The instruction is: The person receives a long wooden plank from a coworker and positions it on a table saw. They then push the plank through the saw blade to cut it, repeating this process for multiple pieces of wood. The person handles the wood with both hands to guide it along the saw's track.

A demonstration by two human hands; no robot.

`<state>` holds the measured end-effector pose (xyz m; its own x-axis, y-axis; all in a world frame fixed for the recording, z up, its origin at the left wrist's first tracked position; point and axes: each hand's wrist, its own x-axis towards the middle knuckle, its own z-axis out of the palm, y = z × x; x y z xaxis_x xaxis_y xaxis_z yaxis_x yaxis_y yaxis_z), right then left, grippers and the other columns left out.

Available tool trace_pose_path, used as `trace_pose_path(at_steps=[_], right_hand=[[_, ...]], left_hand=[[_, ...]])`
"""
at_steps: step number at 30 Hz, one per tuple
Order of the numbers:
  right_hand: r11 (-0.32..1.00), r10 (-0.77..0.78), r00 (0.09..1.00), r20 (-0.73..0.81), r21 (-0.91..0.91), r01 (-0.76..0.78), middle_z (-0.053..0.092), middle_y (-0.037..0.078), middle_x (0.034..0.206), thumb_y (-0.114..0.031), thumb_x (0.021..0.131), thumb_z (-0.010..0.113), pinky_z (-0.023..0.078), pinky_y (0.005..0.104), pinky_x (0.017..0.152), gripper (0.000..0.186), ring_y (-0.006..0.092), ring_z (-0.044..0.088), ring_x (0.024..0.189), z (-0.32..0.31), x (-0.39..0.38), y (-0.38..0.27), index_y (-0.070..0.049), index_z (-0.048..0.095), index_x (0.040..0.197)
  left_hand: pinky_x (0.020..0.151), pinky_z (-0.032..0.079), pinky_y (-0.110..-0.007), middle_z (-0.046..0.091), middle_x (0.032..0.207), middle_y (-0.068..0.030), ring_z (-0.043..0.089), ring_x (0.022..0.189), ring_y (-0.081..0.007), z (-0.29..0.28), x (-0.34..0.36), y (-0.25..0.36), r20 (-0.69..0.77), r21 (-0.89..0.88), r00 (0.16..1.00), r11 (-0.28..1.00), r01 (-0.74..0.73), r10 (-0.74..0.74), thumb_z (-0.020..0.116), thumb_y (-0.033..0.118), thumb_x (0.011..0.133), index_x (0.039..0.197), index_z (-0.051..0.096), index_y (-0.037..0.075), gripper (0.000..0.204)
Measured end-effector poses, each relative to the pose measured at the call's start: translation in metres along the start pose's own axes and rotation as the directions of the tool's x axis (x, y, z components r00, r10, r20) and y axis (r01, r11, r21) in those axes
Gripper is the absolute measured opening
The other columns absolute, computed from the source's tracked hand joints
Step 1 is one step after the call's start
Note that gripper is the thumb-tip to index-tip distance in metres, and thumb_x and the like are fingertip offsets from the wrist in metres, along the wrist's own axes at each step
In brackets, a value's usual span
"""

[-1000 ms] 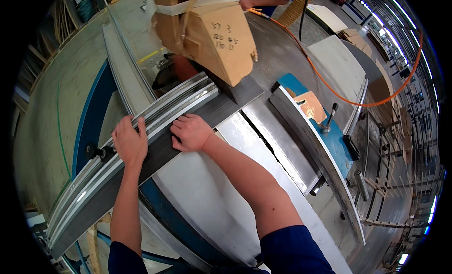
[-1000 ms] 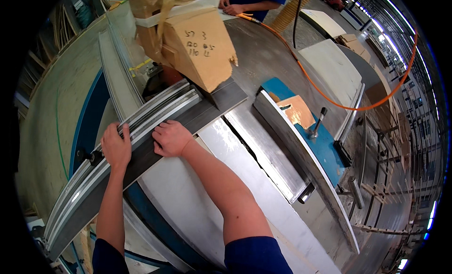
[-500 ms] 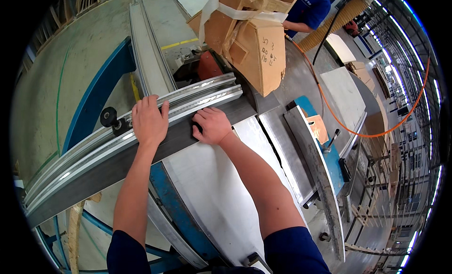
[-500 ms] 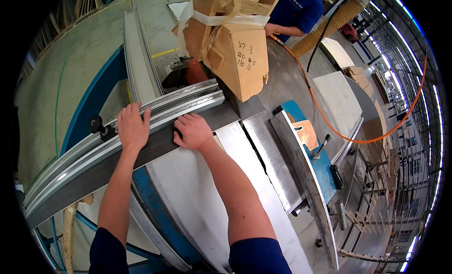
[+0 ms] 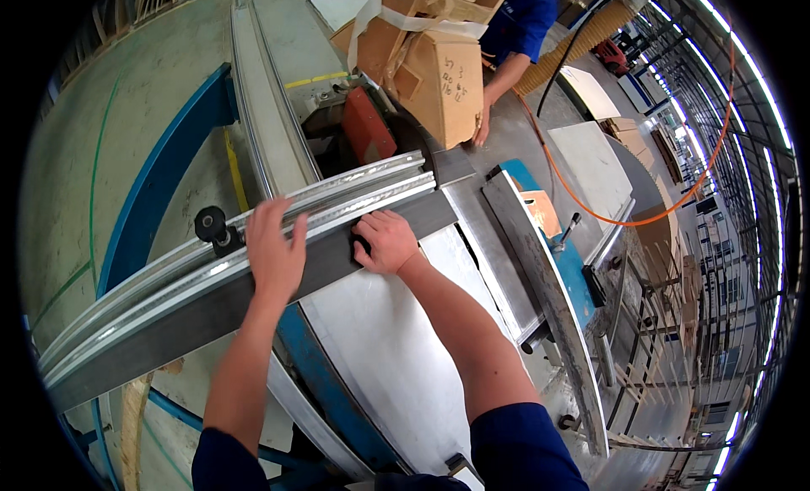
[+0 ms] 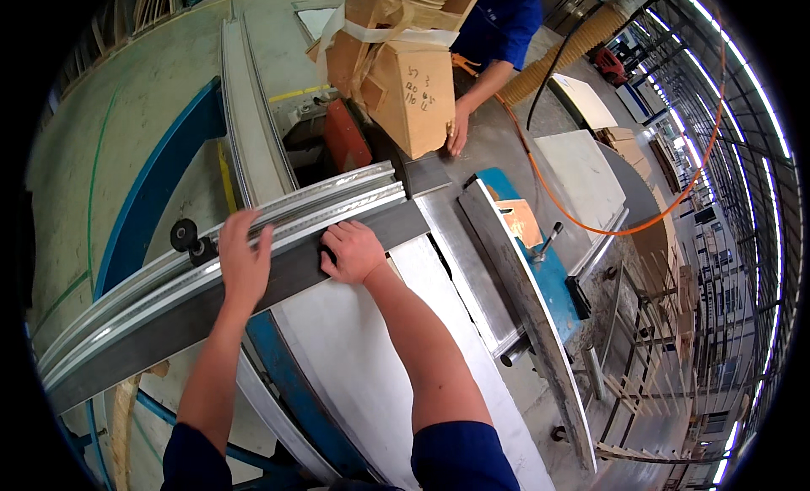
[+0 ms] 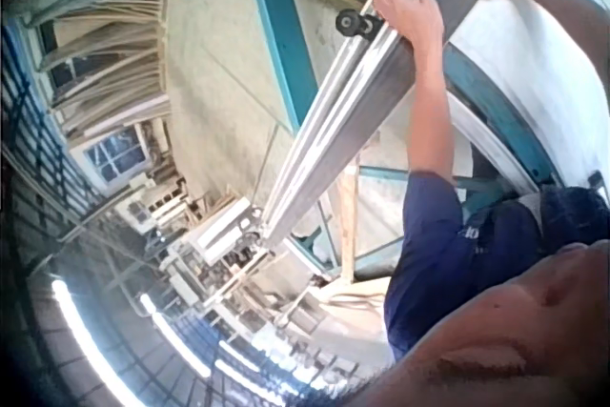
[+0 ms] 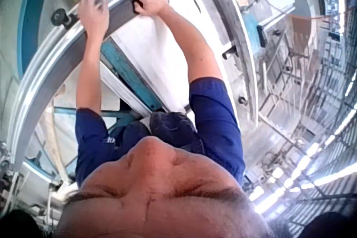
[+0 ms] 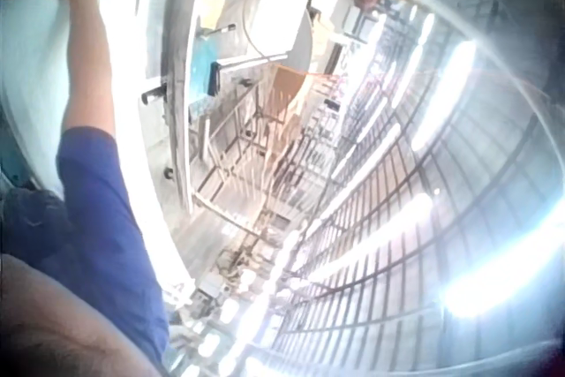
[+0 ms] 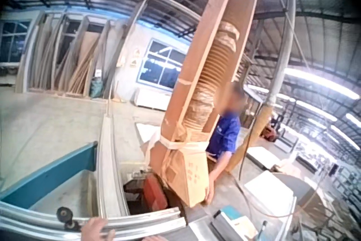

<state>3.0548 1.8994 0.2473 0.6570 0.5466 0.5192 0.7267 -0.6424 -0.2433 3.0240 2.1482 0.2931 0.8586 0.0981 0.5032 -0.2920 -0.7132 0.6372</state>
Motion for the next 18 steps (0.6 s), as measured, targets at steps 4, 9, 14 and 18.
trace_pose_path(at_steps=[4, 9, 14, 18], right_hand=[[1.0, 0.018, 1.0, 0.012, -0.004, -0.018, 0.063, 0.008, 0.088, -0.022, 0.08, 0.073, 0.053, 0.0408, 0.08, 0.019, 0.029, 0.065, 0.087, -0.012, -0.024, -0.009, -0.008, 0.064, 0.09], [1.0, 0.009, 1.0, 0.018, -0.001, -0.009, 0.061, 0.009, 0.088, -0.023, 0.081, 0.073, 0.053, 0.041, 0.08, 0.021, 0.0297, 0.064, 0.088, -0.016, -0.041, -0.02, -0.008, 0.06, 0.087], [1.0, 0.009, 1.0, 0.005, 0.002, -0.009, 0.06, 0.009, 0.086, -0.023, 0.083, 0.073, 0.052, 0.0422, 0.079, 0.021, 0.0302, 0.064, 0.087, -0.024, -0.055, -0.03, -0.008, 0.059, 0.086], [0.998, -0.025, 1.0, 0.02, 0.059, 0.023, 0.06, 0.009, 0.085, -0.025, 0.085, 0.073, 0.052, 0.0427, 0.079, 0.021, 0.0296, 0.064, 0.087, -0.009, -0.042, -0.064, -0.009, 0.059, 0.083]], left_hand=[[0.088, 0.053, -0.033, 0.071, 0.1, -0.0112, 0.067, 0.091, -0.0203, -0.09, -0.125, 0.021, 0.11, -0.261, 0.931, 0.894, 0.364, -0.347, 0.068, 0.008, 0.104, 0.105, 0.07, -0.003, 0.012], [0.081, 0.056, -0.029, 0.072, 0.104, -0.0027, 0.067, 0.092, -0.0145, -0.18, -0.256, -0.098, 0.095, -0.795, 0.367, 0.151, 0.587, -0.926, 0.075, 0.032, 0.105, 0.116, 0.069, 0.011, 0.025], [0.106, 0.058, -0.035, 0.072, 0.133, -0.0063, 0.069, 0.118, -0.023, -0.227, -0.221, -0.174, 0.177, -0.95, 0.084, -0.148, 0.276, -0.981, 0.083, 0.039, 0.1, 0.14, 0.066, 0.009, 0.053], [0.113, 0.056, -0.036, 0.067, 0.146, -0.0085, 0.067, 0.128, -0.0238, -0.214, -0.243, -0.204, 0.151, -0.965, 0.148, -0.113, 0.235, -0.977, 0.083, 0.041, 0.099, 0.146, 0.061, 0.007, 0.062]])
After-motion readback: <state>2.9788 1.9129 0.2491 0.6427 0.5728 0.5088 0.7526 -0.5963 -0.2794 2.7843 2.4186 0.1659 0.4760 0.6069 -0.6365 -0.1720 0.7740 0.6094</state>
